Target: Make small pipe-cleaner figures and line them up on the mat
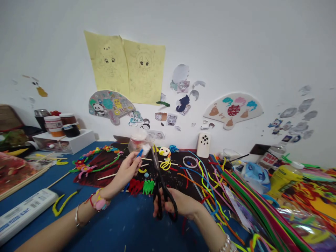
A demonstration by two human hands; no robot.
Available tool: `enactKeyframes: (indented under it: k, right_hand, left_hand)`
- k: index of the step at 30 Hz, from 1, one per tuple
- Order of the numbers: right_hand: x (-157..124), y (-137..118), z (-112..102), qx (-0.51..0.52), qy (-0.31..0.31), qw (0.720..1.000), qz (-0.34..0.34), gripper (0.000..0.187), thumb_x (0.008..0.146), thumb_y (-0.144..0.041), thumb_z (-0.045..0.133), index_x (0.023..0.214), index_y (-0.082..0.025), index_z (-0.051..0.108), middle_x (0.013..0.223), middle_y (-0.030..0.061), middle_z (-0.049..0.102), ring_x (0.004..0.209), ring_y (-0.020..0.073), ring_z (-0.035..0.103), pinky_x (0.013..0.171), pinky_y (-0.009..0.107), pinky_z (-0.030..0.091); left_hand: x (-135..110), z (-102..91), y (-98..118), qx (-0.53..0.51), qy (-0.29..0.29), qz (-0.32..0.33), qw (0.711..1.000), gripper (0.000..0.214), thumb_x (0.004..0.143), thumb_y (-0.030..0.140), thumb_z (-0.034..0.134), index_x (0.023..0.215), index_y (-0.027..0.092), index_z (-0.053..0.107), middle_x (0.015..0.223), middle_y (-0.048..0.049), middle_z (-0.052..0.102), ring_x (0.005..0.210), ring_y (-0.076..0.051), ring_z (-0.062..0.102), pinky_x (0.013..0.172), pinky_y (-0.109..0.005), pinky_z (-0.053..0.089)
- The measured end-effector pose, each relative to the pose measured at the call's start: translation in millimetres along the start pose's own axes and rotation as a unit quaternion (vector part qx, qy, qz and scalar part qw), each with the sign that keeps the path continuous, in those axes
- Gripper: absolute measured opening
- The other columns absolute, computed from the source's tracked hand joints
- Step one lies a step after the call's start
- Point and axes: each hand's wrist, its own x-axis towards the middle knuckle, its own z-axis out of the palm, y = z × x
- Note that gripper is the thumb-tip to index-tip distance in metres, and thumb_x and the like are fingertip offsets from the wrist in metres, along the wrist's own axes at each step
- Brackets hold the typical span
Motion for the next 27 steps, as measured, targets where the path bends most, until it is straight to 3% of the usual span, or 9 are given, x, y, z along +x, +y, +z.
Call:
enactKeyframes:
  k: [5,8,15,20,27]
  right_hand:
    - [1.9,13.4,-3.5,0.028,-0.079,0.996,0.017,0.068,0.049,-0.059,0.073,0.096,-0.016,0.048,0.098,0.0107,0.058,0.095,0.0267,0.058,0.083,0.039,0.041]
    - [3.9,20.2,-4.9,0.04,-0.112,0.993,0.029,0.072,0.047,-0.059,0.073,0.1,-0.017,0.046,0.102,0.0111,0.056,0.095,0.0266,0.058,0.081,0.038,0.042]
    - [7.6,19.3,-0.9,-0.06,-0.117,0.986,0.104,0.055,0.053,-0.038,0.08,0.092,-0.013,0.051,0.084,0.0051,0.06,0.077,0.0161,0.061,0.068,0.026,0.045]
    - [7.3,18.1,4.1,-0.048,-0.084,0.992,0.078,0.06,0.043,-0.032,0.085,0.09,-0.015,0.05,0.091,0.0045,0.059,0.079,0.0161,0.06,0.069,0.026,0.046]
    - [8.8,22.8,3.7,-0.037,-0.096,0.99,0.093,0.052,0.052,-0.034,0.08,0.091,-0.014,0.053,0.085,0.0052,0.061,0.079,0.0154,0.06,0.07,0.026,0.046]
  left_hand:
    - [0.0,-1.4,2.5,0.032,0.01,0.026,0.999,0.023,0.081,0.037,0.048,0.092,0.017,0.052,0.058,0.0062,0.041,0.042,-0.005,0.032,0.04,-0.015,0.027]
    - [0.2,-1.6,1.9,0.039,0.015,0.039,0.998,0.023,0.081,0.037,0.048,0.092,0.017,0.052,0.057,0.0061,0.041,0.044,-0.005,0.033,0.042,-0.016,0.029]
    - [-1.1,-1.8,0.1,0.062,0.004,0.047,0.997,0.022,0.084,0.036,0.043,0.094,0.018,0.05,0.06,0.006,0.041,0.045,-0.005,0.032,0.043,-0.016,0.029]
    - [-2.4,-1.3,-1.3,0.075,0.0,0.036,0.997,0.019,0.086,0.036,0.042,0.092,0.019,0.048,0.062,0.0054,0.042,0.044,-0.005,0.032,0.042,-0.016,0.027]
    - [-6.1,1.2,6.6,0.111,-0.003,0.073,0.991,0.02,0.087,0.036,0.039,0.09,0.018,0.05,0.064,0.0041,0.042,0.05,-0.008,0.035,0.046,-0.018,0.029]
